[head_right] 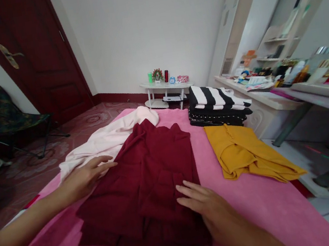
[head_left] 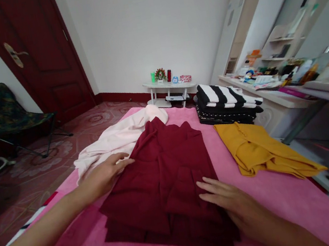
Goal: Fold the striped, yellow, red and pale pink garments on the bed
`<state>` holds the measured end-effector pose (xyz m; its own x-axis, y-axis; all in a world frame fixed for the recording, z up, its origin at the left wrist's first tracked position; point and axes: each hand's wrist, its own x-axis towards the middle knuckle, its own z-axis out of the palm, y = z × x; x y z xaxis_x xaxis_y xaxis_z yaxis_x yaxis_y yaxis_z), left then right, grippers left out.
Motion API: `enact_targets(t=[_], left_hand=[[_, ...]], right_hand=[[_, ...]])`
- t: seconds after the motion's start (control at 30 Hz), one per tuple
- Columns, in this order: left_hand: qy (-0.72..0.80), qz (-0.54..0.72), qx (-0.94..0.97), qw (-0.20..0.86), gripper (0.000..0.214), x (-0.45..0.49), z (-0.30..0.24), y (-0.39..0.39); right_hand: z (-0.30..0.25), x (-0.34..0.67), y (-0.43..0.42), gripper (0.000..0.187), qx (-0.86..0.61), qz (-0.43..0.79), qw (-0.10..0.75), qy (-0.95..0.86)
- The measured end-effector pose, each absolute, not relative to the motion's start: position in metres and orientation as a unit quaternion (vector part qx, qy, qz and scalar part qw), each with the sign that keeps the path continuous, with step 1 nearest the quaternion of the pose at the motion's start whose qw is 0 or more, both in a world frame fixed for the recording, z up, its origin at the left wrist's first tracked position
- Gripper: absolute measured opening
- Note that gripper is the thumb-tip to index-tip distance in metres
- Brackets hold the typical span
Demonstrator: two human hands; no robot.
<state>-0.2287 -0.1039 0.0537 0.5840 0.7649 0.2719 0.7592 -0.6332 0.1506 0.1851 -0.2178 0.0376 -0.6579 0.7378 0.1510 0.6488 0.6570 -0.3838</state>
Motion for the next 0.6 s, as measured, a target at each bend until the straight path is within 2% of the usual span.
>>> enact_targets(t=[0.17,0.33,0.4,0.5,0.6], left_hand=[[0.362,0.095,0.927,-0.029,0.056,-0.265,0.052,-0.123],[0.269,0.077,0.960,0.021,0.059,-0.250,0.061,-0.142],[0.225,0.088,0.970,0.037,0.054,-0.240,0.058,-0.141],[0.185,0.108,0.974,0.069,0.043,-0.229,0.055,-0.136],[0.198,0.138,0.963,0.123,0.036,-0.217,0.066,-0.142]], right_hand=[[0.050,0.213,-0.237,0.073,-0.413,0.136,0.075,-0.897],[0.043,0.207,-0.227,0.081,-0.381,0.078,0.075,-0.918],[0.038,0.197,-0.214,0.075,-0.360,0.065,0.079,-0.927],[0.035,0.186,-0.198,0.054,-0.329,0.076,0.096,-0.936],[0.037,0.183,-0.195,0.033,-0.315,0.107,0.172,-0.927]])
